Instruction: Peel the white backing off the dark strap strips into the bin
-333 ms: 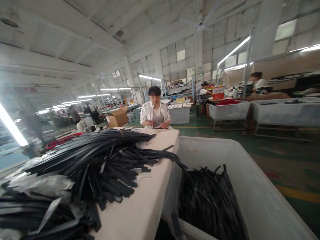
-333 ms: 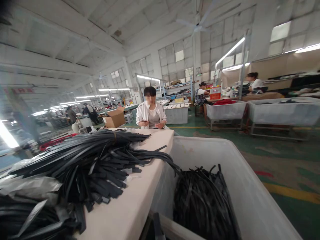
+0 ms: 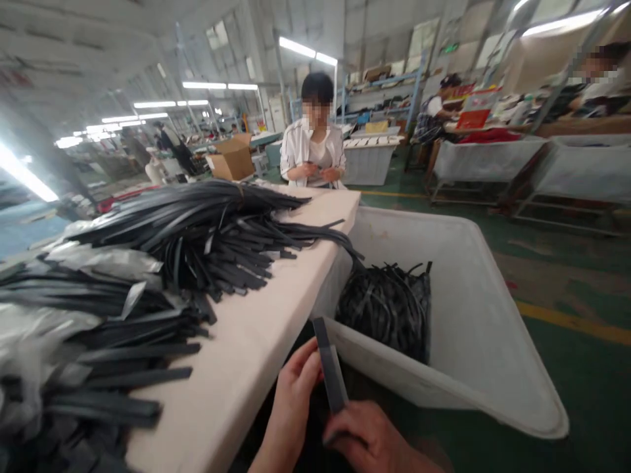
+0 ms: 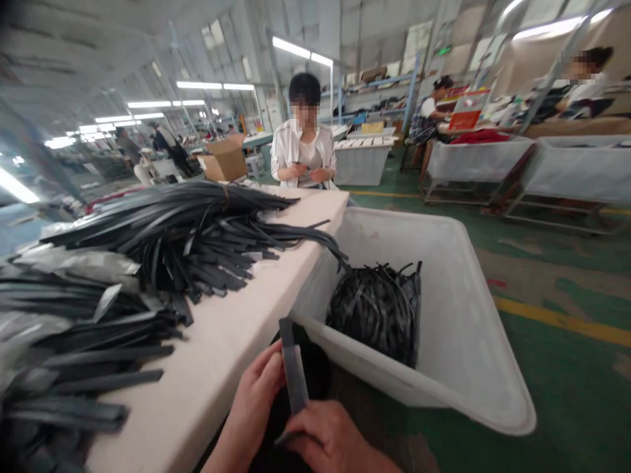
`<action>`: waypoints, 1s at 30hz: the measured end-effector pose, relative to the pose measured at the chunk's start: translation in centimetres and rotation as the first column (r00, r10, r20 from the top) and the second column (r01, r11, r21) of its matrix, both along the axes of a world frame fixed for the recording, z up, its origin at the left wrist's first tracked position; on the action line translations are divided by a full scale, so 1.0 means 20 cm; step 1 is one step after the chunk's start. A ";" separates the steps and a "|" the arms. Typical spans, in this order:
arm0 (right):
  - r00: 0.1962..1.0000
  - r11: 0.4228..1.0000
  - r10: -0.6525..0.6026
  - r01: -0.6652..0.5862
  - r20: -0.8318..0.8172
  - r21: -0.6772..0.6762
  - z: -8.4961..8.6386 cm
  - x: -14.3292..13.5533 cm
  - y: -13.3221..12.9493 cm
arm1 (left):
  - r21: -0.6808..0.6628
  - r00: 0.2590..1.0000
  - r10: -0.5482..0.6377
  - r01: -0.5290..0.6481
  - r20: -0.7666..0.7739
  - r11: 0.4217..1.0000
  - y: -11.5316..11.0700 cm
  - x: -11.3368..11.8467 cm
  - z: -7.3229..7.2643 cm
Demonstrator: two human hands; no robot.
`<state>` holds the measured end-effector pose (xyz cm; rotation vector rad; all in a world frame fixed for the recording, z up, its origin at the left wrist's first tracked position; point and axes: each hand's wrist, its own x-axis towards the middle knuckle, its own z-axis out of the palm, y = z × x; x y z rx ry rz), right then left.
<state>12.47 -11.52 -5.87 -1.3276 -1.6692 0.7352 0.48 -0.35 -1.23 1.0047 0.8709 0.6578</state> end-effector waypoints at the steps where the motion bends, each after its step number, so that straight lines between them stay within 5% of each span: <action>1: 0.999 1.000 0.026 -0.026 -0.022 -0.003 -0.01 -0.01 0.01 | -0.018 1.000 0.023 -0.023 0.009 1.000 0.00 0.00 -0.02; 12: 0.989 0.997 0.071 -0.069 -0.127 0.017 0.05 -0.06 0.07 | -0.115 0.995 0.080 -0.072 0.065 0.991 -0.08 -0.04 -0.05; 17: 0.911 0.992 -0.126 0.109 -0.392 -0.065 0.07 0.00 0.08 | 0.069 0.984 0.179 -0.179 0.016 0.981 -0.05 -0.09 -0.06; 23: 0.655 0.979 -0.204 0.117 -0.727 -0.169 0.14 0.00 0.17 | 0.235 0.998 -0.020 0.032 -0.051 0.972 -0.08 -0.09 -0.03; 30: 0.682 0.970 -0.238 0.127 -0.692 -0.208 0.20 -0.02 0.26 | 0.261 0.992 -0.124 0.120 -0.002 0.958 -0.15 -0.09 -0.01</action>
